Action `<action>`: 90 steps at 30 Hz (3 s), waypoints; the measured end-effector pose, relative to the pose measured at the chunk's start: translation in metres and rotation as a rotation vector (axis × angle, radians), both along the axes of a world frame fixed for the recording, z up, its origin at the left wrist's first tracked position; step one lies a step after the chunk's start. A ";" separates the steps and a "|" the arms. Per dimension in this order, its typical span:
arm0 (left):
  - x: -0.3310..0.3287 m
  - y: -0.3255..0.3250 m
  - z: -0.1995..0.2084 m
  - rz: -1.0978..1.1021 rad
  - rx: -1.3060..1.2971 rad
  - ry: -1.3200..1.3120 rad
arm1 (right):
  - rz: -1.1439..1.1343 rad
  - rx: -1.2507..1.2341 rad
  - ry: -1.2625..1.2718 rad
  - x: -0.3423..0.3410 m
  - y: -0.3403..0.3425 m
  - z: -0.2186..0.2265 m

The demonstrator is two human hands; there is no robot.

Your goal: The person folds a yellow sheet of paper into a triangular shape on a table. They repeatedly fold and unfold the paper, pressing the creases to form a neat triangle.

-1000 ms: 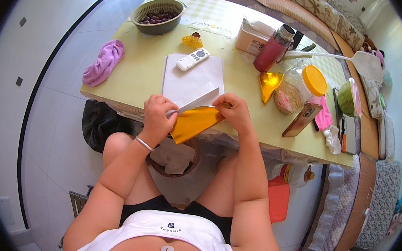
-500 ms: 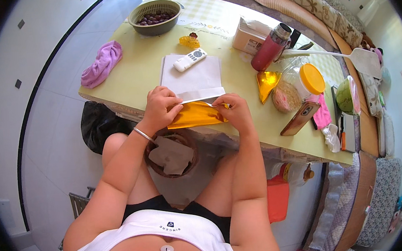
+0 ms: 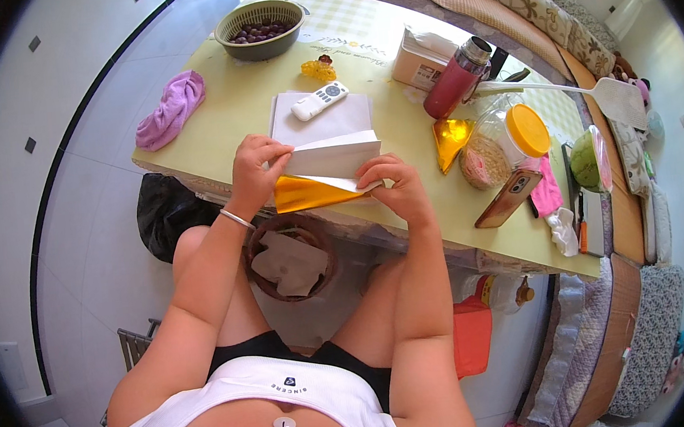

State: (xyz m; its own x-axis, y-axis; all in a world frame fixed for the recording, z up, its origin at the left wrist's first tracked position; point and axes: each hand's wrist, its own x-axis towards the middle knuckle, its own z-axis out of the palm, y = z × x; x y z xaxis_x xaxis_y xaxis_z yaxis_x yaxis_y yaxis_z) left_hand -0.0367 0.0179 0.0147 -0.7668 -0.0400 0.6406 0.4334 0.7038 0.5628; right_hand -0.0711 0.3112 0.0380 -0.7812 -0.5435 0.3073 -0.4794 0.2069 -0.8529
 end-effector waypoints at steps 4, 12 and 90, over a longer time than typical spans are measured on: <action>0.000 -0.001 0.004 -0.044 0.071 -0.037 | 0.057 -0.028 -0.067 -0.001 0.002 -0.004; -0.002 -0.008 0.000 -0.106 0.164 -0.146 | 0.210 -0.251 -0.354 0.000 0.011 -0.001; 0.057 0.037 -0.010 -0.304 -0.507 -0.145 | -0.587 0.482 0.159 0.005 -0.024 -0.022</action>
